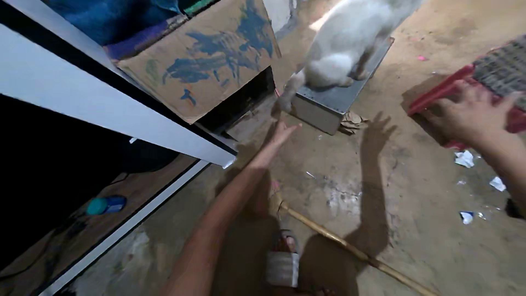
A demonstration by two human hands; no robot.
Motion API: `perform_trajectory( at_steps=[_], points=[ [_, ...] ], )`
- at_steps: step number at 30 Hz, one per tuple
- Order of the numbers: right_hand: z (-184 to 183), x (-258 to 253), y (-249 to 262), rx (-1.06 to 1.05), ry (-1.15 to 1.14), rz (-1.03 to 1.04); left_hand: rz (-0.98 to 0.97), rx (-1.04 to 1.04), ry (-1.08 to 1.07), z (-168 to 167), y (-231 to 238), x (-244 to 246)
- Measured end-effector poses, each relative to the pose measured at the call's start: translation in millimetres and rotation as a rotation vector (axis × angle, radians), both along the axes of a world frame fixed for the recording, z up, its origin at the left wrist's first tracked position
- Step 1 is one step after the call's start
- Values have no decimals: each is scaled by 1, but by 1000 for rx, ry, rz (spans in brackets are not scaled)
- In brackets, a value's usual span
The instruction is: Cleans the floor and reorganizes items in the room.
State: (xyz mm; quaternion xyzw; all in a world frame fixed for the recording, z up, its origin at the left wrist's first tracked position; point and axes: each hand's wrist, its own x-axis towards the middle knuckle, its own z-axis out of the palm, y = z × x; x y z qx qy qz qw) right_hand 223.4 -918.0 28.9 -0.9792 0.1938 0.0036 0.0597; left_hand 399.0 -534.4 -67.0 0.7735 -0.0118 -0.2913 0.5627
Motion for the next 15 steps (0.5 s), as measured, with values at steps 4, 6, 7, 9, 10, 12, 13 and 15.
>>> perform_trajectory(
  at_steps=[4,6,7,9,10,12,13,15],
  points=[
    [18,25,87,251,264,145,48,-87,-86,2,-26,14],
    [26,30,108,348,353,192,102,-146,-74,1,-51,22],
    [30,29,111,367,366,196,128,-176,-67,-2,-61,21],
    [36,21,108,389,366,182,196,-253,-40,-7,-72,17],
    [36,16,102,399,356,175,221,-289,-22,-10,-73,16],
    [43,8,95,427,369,134,231,-344,15,-10,-71,16],
    [47,4,92,449,378,110,222,-364,29,-9,-69,16],
    [53,-4,88,528,346,42,201,-389,54,-6,-65,17]
  ],
)
